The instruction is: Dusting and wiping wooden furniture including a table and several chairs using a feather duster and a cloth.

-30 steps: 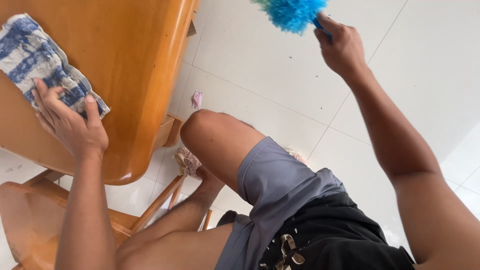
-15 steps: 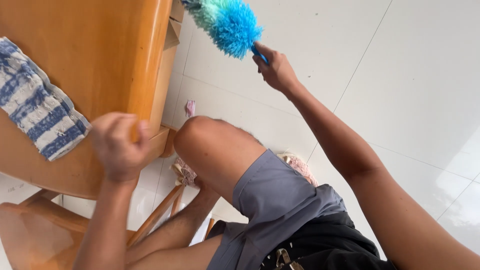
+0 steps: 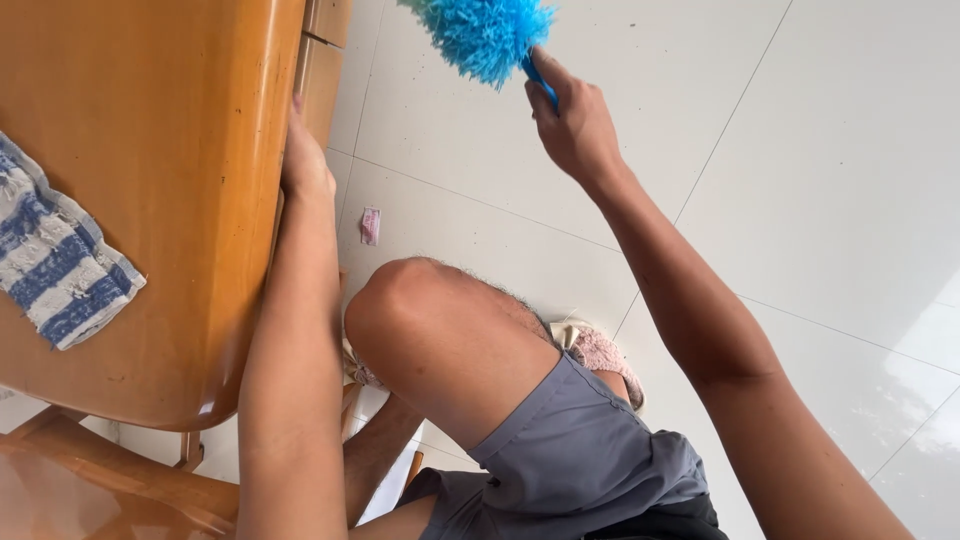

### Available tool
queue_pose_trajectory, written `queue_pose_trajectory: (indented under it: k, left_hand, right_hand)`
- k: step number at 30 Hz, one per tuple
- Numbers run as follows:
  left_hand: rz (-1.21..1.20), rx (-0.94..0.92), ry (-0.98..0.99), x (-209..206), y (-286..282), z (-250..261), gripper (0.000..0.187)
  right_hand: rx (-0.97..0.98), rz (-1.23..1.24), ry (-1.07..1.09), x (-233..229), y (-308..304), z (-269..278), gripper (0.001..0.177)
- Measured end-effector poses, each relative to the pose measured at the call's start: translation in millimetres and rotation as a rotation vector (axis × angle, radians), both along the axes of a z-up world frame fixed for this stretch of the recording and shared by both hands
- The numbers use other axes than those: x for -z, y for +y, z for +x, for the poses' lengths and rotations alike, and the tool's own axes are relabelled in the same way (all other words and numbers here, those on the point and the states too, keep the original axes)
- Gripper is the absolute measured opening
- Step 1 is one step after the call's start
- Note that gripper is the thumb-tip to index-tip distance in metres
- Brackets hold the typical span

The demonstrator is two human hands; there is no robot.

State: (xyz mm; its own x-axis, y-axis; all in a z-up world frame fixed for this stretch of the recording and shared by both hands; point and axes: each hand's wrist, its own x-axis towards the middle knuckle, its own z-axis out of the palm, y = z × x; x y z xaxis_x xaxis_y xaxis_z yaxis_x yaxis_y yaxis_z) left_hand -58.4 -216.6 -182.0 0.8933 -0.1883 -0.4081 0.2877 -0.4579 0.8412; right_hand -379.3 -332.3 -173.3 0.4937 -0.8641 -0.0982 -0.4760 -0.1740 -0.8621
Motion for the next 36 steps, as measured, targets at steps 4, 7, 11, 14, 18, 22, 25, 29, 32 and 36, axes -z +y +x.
queue_pose_trajectory:
  k: [4, 7, 11, 14, 18, 22, 25, 29, 32, 36]
  left_hand:
    - [0.015, 0.037, -0.064, 2, 14, -2, 0.07]
    - [0.015, 0.064, -0.124, -5, 6, 2, 0.068]
    - [0.01, 0.101, -0.219, -8, 2, 15, 0.065]
    - [0.022, 0.109, -0.295, 2, 15, 27, 0.063]
    - [0.091, 0.112, -0.372, -6, 62, 22, 0.06]
    - [0.125, 0.143, -0.453, 8, 92, 23, 0.057]
    - [0.142, 0.193, -0.514, 31, 121, 23, 0.055]
    - [0.15, 0.233, -0.609, 21, 147, 5, 0.052]
    - [0.186, 0.257, -0.675, 7, 133, 17, 0.051]
    - [0.246, 0.324, -0.745, 7, 119, 10, 0.048]
  right_hand:
    - [0.02, -0.123, 0.132, 14, -18, 16, 0.042]
    - [-0.018, -0.126, 0.177, 22, 1, 18, 0.041]
    - [-0.1, 0.061, 0.229, 28, 59, -17, 0.04]
    - [-0.066, 0.182, 0.18, 31, 81, -55, 0.038]
    - [0.052, 0.04, 0.05, 34, 39, -68, 0.03]
    - [0.013, -0.134, 0.095, 4, -8, -20, 0.037]
    - [-0.039, -0.175, 0.169, -8, 21, -16, 0.037]
    - [-0.111, 0.056, 0.221, -21, 88, -50, 0.036]
    - [-0.05, 0.105, 0.182, -18, 82, -65, 0.037]
    - [0.014, -0.122, 0.165, -36, 22, -49, 0.039]
